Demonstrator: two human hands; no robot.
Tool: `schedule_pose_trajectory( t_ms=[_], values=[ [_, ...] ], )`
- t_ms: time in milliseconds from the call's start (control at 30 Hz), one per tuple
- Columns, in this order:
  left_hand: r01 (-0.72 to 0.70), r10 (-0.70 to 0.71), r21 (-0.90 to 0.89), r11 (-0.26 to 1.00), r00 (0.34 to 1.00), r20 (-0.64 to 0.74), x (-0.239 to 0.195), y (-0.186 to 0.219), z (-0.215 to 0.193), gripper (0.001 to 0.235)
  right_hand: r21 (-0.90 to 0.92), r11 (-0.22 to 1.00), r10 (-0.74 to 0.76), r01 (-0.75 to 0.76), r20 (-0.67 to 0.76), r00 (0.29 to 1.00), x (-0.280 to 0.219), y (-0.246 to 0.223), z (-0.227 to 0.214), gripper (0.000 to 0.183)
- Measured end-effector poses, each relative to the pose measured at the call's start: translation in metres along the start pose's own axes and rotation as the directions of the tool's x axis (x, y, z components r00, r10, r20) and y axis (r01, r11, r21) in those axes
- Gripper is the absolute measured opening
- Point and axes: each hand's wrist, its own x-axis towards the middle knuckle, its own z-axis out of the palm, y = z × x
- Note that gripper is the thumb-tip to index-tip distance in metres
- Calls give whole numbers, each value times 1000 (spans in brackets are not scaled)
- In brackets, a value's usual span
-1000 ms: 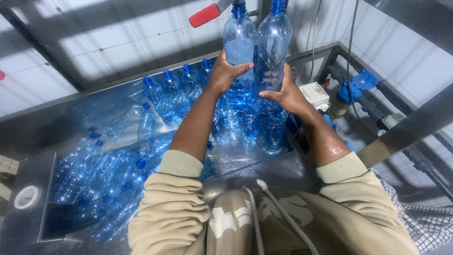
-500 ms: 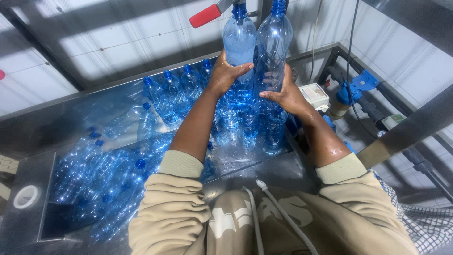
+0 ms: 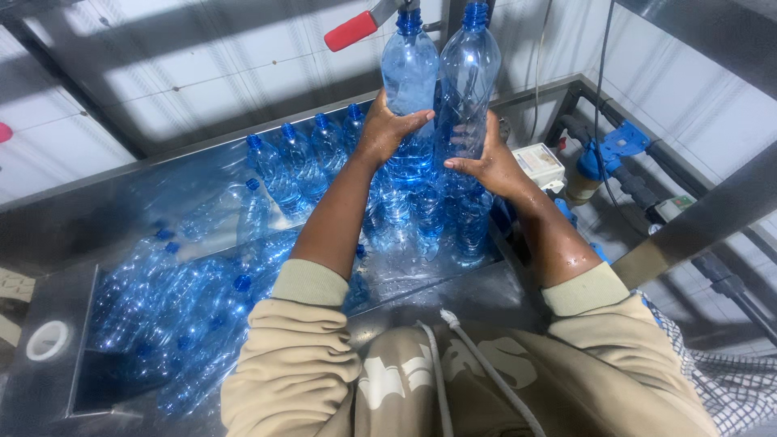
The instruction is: The person fills blue plastic bottles with water from a red-handled tap. They hold two bottles at a time under the tap, then place the filled bottles into a metal sink filled with water.
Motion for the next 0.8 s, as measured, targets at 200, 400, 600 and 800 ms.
schedule_pose_trajectory(
  t_ms=[200, 400, 600, 800],
  values=[
    [-36, 36, -3, 999, 999, 22, 1, -2, -1, 124, 33, 994, -105, 106, -30, 994, 4, 3, 3, 118],
    [-39, 39, -14, 999, 999, 28, -2, -7, -2, 93, -15, 998, 69, -69, 0, 998, -3, -3, 1, 118],
    [-62, 63, -31, 998, 998, 22, -2, -9, -4, 94, 112, 994, 25, -22, -19, 1000, 0, -1, 1, 116],
    [-58, 53, -123, 991, 998, -45, 2, -15, 5, 84, -98, 989, 88, -112, -225, 970, 4, -5, -12, 118]
  ],
)
